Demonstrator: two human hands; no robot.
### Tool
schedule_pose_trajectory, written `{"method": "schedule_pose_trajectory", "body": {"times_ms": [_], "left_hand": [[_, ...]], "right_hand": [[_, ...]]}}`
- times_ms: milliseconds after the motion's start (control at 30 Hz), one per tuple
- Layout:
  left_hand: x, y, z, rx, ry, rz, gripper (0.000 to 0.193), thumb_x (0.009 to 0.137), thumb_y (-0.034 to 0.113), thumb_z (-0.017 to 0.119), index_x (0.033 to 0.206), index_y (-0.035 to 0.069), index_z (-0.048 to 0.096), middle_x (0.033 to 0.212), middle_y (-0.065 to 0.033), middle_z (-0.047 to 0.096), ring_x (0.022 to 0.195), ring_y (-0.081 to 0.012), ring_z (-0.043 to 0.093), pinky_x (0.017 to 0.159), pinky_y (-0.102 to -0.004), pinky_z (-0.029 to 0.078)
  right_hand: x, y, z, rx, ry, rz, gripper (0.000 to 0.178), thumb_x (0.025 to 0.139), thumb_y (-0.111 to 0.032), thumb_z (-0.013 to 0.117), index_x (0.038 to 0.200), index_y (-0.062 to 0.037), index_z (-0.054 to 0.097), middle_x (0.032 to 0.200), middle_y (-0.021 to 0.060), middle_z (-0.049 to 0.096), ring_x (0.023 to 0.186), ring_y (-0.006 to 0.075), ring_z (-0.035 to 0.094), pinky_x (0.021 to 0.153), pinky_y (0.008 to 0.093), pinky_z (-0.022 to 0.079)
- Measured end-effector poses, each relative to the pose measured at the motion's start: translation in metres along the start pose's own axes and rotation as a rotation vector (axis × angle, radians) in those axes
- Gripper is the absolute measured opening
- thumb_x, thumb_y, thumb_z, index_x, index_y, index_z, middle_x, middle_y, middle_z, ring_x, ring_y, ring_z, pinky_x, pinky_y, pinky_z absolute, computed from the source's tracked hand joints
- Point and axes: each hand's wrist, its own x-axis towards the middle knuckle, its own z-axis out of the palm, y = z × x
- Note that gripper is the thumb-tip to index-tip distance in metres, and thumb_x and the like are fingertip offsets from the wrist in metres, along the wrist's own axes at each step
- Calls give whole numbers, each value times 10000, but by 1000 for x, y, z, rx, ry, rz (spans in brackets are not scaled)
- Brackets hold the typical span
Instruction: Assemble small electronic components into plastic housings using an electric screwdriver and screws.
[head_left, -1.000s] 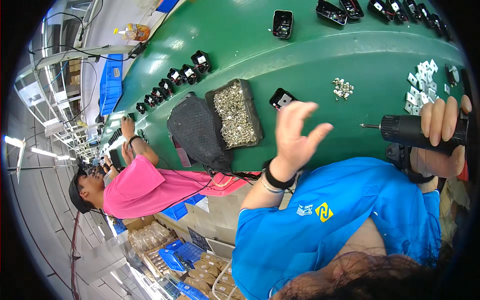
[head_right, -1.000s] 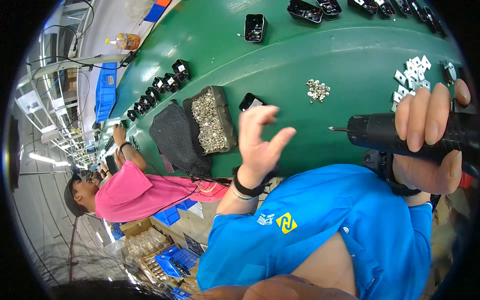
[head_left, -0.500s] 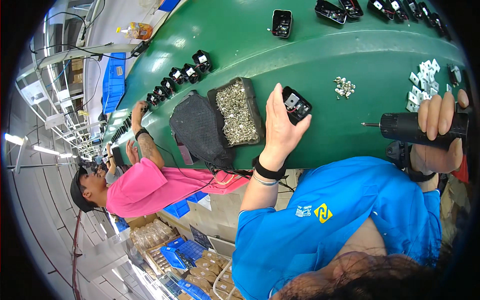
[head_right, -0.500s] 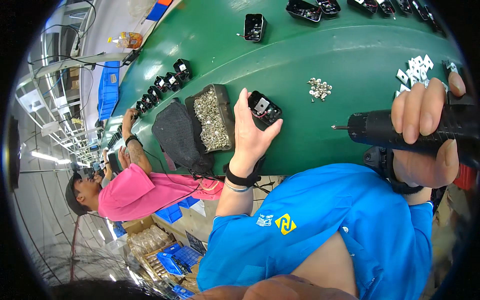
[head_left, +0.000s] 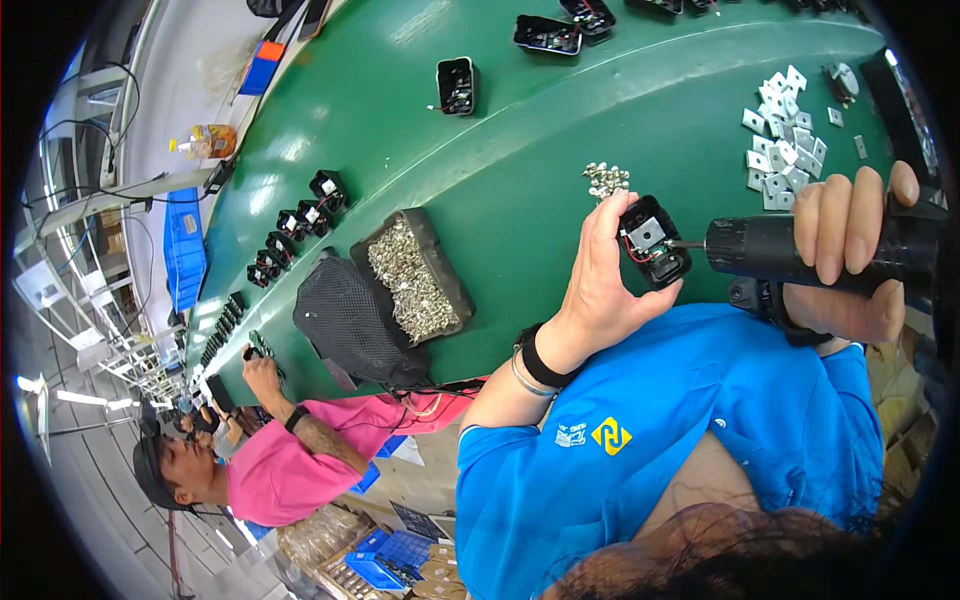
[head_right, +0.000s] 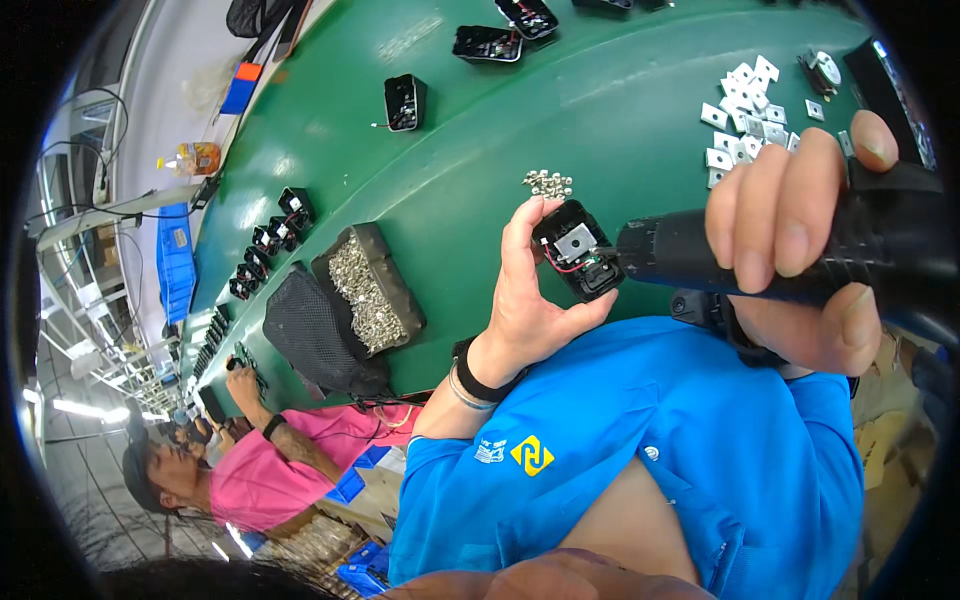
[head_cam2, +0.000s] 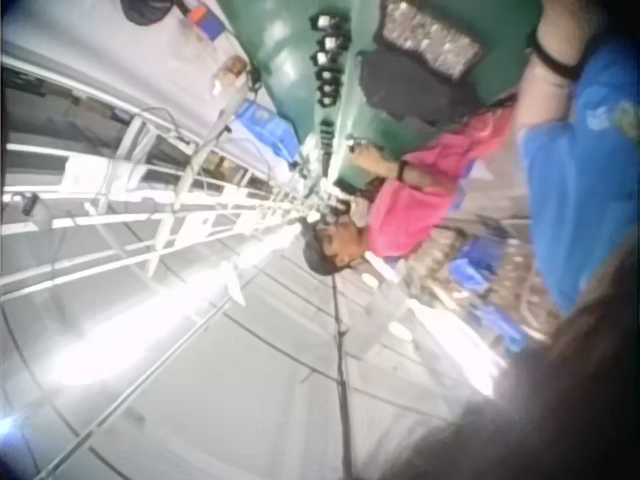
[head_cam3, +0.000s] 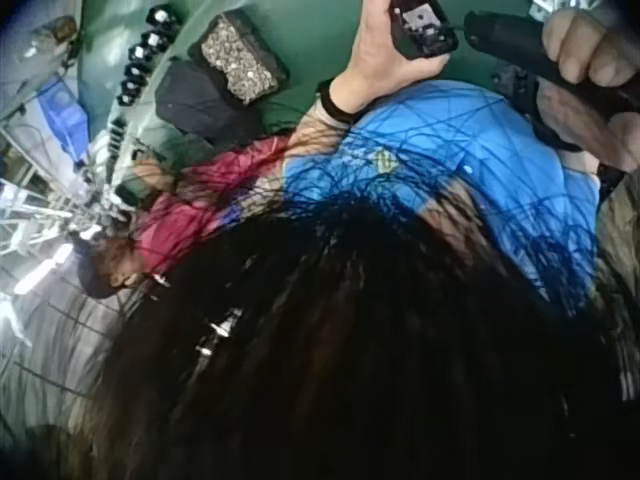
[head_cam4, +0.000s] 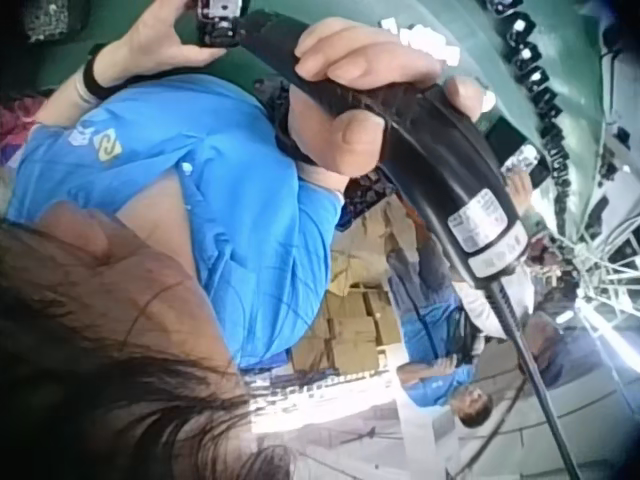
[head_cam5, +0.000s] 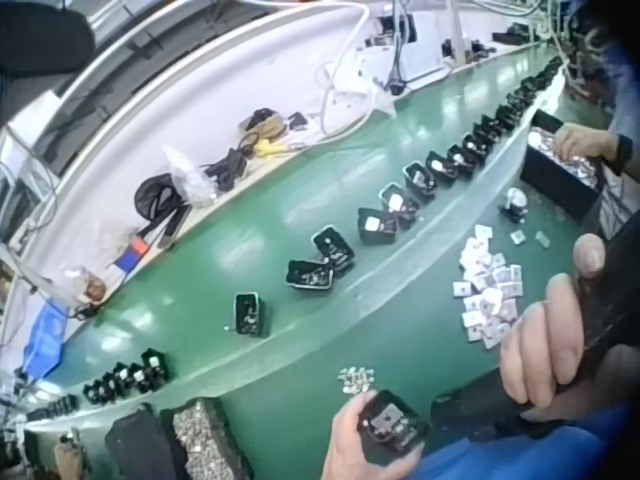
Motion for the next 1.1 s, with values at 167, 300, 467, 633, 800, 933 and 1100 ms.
{"method": "schedule_pose_trajectory", "body": {"times_ms": [167, 300, 467, 633, 800, 933, 1100], "left_hand": [[7, 6, 6, 42, -61, 41, 848, 527, 75, 744, 1210, -14, 249, 1141, -157, 386, 1006, -235, 455, 845, -321, 391], [8, 6, 2, 110, -35, 80, 819, 518, 88, 746, 1190, -22, 290, 1138, -164, 398, 1031, -260, 433, 868, -330, 366], [8, 6, 3, 148, -35, 133, 814, 499, 84, 747, 1180, -24, 314, 1137, -168, 409, 1038, -290, 420, 870, -341, 358], [9, 8, 3, 147, -41, 140, 812, 492, 76, 746, 1176, -21, 319, 1131, -167, 412, 1035, -293, 419, 865, -342, 361], [10, 8, 4, 136, -42, 154, 806, 487, 70, 745, 1170, -20, 326, 1127, -165, 413, 1033, -293, 419, 855, -340, 368], [8, 6, 3, 163, -17, 169, 796, 479, 64, 746, 1159, -22, 342, 1118, -166, 428, 1019, -293, 433, 844, -340, 379], [10, 4, 5, 163, -16, 205, 774, 472, 59, 747, 1141, -27, 368, 1096, -167, 455, 998, -294, 456, 834, -340, 394]], "right_hand": [[-3, -6, -3, -83, -12, 65, 613, 736, -278, 601, 1208, -111, 247, 768, 9, 465, 641, 125, 487, 584, 259, 380], [-3, 0, -5, -84, -41, 90, 620, 734, -279, 608, 1205, -117, 240, 772, 17, 473, 647, 129, 498, 578, 257, 378], [-2, 1, -4, -80, -23, 82, 616, 733, -279, 610, 1204, -122, 245, 765, 17, 477, 640, 129, 498, 572, 254, 379], [-3, 2, -3, -80, -26, 93, 611, 728, -281, 618, 1203, -129, 263, 756, 16, 479, 631, 129, 497, 561, 252, 380], [-3, 2, -5, -72, -25, 104, 624, 719, -283, 633, 1204, -132, 270, 756, 15, 480, 620, 130, 496, 562, 251, 383], [-5, 8, -2, -62, -6, 108, 638, 708, -281, 647, 1203, -137, 271, 754, 14, 480, 617, 131, 499, 568, 254, 385], [-4, 9, 6, -128, -12, 94, 530, 676, -255, 632, 1088, -124, 325, 699, -3, 469, 577, 105, 497, 550, 230, 390]]}}
